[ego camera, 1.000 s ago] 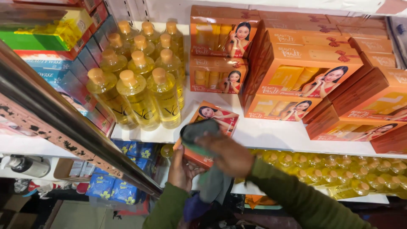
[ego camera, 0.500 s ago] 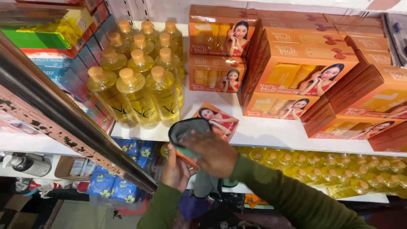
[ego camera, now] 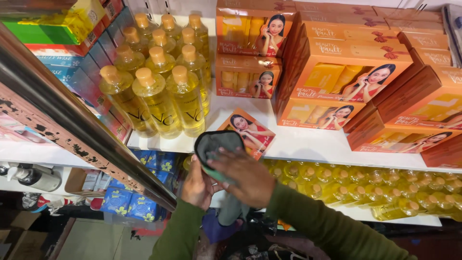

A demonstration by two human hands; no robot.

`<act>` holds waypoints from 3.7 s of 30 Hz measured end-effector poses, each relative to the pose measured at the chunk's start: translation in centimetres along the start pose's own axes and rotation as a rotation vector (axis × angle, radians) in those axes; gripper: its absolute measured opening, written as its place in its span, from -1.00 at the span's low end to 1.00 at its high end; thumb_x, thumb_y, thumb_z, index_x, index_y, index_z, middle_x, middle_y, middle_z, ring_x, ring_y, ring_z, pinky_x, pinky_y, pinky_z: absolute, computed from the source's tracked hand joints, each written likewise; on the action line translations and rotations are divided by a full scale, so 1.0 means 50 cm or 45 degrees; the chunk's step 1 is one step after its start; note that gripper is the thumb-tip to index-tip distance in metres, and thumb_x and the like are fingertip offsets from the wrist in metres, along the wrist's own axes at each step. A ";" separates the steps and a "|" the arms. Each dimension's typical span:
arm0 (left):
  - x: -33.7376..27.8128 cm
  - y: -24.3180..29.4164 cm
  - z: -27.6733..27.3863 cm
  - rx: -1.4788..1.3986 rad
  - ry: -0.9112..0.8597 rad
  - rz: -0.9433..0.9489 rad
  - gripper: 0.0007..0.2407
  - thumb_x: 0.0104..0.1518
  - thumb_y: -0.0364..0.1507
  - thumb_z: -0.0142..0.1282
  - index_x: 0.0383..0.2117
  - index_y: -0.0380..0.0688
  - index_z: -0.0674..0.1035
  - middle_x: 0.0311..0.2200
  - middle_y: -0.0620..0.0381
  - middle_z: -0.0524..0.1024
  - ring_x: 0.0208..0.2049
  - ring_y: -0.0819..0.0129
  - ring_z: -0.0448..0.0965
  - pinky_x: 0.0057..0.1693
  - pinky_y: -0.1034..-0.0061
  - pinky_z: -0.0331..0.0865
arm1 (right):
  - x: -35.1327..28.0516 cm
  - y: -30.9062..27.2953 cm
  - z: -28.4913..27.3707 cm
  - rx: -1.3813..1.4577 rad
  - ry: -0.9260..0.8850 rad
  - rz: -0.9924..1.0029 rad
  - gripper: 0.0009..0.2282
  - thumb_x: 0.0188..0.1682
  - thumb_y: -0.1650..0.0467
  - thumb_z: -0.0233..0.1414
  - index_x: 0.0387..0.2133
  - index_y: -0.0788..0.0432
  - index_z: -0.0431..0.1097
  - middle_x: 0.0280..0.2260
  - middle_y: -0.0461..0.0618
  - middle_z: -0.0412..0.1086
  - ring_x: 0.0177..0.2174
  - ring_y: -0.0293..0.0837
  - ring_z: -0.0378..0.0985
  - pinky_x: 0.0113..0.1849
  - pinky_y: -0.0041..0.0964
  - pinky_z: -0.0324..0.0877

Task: The person wipes the surfaces of several bottles and boxes on a store shelf using a cloth. They handle each item individually, wiping it and then placing it back on the shelf.

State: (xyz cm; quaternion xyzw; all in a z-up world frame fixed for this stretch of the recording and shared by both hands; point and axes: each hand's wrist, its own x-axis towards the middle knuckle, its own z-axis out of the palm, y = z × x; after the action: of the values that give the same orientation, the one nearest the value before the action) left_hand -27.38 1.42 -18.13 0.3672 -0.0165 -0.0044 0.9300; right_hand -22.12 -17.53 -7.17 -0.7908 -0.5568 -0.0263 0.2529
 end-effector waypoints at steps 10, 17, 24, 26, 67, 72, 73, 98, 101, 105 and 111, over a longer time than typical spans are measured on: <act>-0.040 0.097 0.180 1.312 0.270 0.665 -0.34 -0.11 -0.57 0.41 0.16 -0.27 0.26 -0.05 -0.08 0.53 -0.06 0.21 0.59 0.01 0.34 0.51 | -0.106 0.149 -0.096 0.464 0.728 0.614 -0.48 0.02 0.50 -0.07 0.32 0.22 0.13 0.15 0.18 0.38 0.17 0.00 0.41 0.16 -0.25 0.24; -0.044 0.078 0.192 1.538 0.214 0.390 -0.32 -0.16 -0.51 0.38 0.19 -0.23 0.31 -0.16 -0.06 0.62 -0.24 0.22 0.68 -0.12 0.40 0.56 | -0.026 0.056 -0.123 0.165 0.707 0.155 -0.52 0.13 0.42 -0.08 0.34 0.21 0.11 0.30 0.23 0.22 0.27 0.13 0.27 0.25 -0.07 0.12; -0.028 0.062 0.163 1.571 0.298 0.268 -0.39 -0.12 -0.47 0.38 0.12 -0.23 0.35 -0.30 -0.03 0.66 -0.31 0.26 0.71 -0.13 0.44 0.56 | -0.005 -0.007 -0.029 0.154 0.368 -0.317 -0.65 0.19 0.26 -0.07 0.21 0.06 0.34 0.17 0.03 0.42 0.23 0.08 0.41 0.32 0.09 0.16; -0.032 0.064 0.157 1.566 0.322 0.211 -0.43 -0.12 -0.47 0.38 0.09 -0.23 0.38 -0.34 -0.02 0.67 -0.35 0.27 0.71 -0.15 0.44 0.56 | 0.005 0.054 -0.032 0.226 0.393 -0.291 -0.64 0.17 0.25 -0.06 0.19 0.08 0.35 0.14 0.09 0.43 0.18 0.13 0.43 0.27 0.06 0.20; -0.054 0.060 0.187 2.393 -0.074 1.061 -0.58 -0.14 -0.49 0.33 -0.07 0.12 0.54 0.17 0.15 0.42 0.30 -0.07 0.29 0.30 -0.53 -0.20 | -0.118 0.079 -0.199 0.337 0.844 0.426 -0.76 0.15 0.48 -0.07 0.04 0.32 0.37 -0.04 0.15 0.49 -0.01 -0.08 0.52 0.06 -0.24 0.35; -0.047 0.024 0.146 2.182 -0.145 1.092 -0.28 -0.16 -0.51 0.40 0.21 0.24 0.29 0.29 -0.14 0.18 0.36 -0.25 0.15 0.34 -0.49 -0.12 | -0.070 0.070 -0.220 0.330 0.816 0.371 -0.72 0.19 0.46 -0.10 0.14 0.27 0.32 0.07 0.13 0.42 0.08 -0.04 0.49 0.15 -0.21 0.35; -0.048 0.017 0.138 2.074 -0.179 1.178 -0.17 -0.14 -0.51 0.42 0.30 0.29 0.15 0.36 -0.22 0.09 0.39 -0.31 0.11 0.36 -0.46 -0.05 | -0.058 0.088 -0.205 0.197 0.561 0.340 -0.69 0.16 0.44 -0.08 0.16 0.23 0.32 0.11 0.14 0.40 0.14 0.03 0.46 0.17 -0.16 0.31; -0.028 0.036 0.132 2.128 -0.137 1.280 -0.02 -0.18 -0.51 0.46 0.38 0.51 0.02 0.41 -0.33 -0.08 0.38 -0.55 0.05 0.32 -0.25 0.24 | -0.032 0.051 -0.067 -0.039 -0.050 -0.018 -0.32 -0.08 0.31 0.11 0.37 0.13 0.08 0.38 0.25 0.01 0.36 0.23 -0.04 0.27 0.31 -0.14; -0.029 0.041 0.140 2.065 -0.190 1.308 -0.02 -0.15 -0.45 0.48 0.40 0.48 -0.01 0.40 -0.38 -0.10 0.38 -0.55 0.01 0.34 -0.34 0.14 | -0.050 0.070 -0.076 0.142 -0.210 0.007 -0.33 -0.10 0.29 0.13 0.33 0.11 0.09 0.37 0.23 -0.01 0.37 0.21 -0.04 0.25 0.29 -0.13; -0.029 0.042 0.154 2.255 -0.242 1.249 -0.26 -0.12 -0.39 0.46 0.27 0.52 0.34 0.44 -0.15 -0.01 0.39 -0.49 0.02 0.35 -0.27 0.13 | -0.091 0.175 -0.105 0.031 0.036 0.135 -0.39 -0.14 0.45 0.07 0.29 0.12 0.21 0.29 0.15 0.23 0.31 0.16 0.13 0.25 0.11 0.02; -0.035 0.102 0.195 2.259 -0.225 1.158 -0.38 -0.28 -0.36 0.45 0.09 0.29 0.56 0.34 -0.03 0.20 0.34 -0.32 0.15 0.30 -0.29 0.06 | -0.176 0.180 -0.170 0.160 0.665 0.417 -0.51 -0.18 0.60 -0.02 0.11 0.19 0.39 0.05 0.11 0.44 0.08 0.00 0.47 0.12 -0.18 0.30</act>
State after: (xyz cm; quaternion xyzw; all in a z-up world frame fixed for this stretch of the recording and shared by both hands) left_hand -29.49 -1.47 -7.56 0.8856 -0.2217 0.3383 0.2283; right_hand -15.40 -31.09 -5.95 -0.8193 -0.3386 -0.1531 0.4366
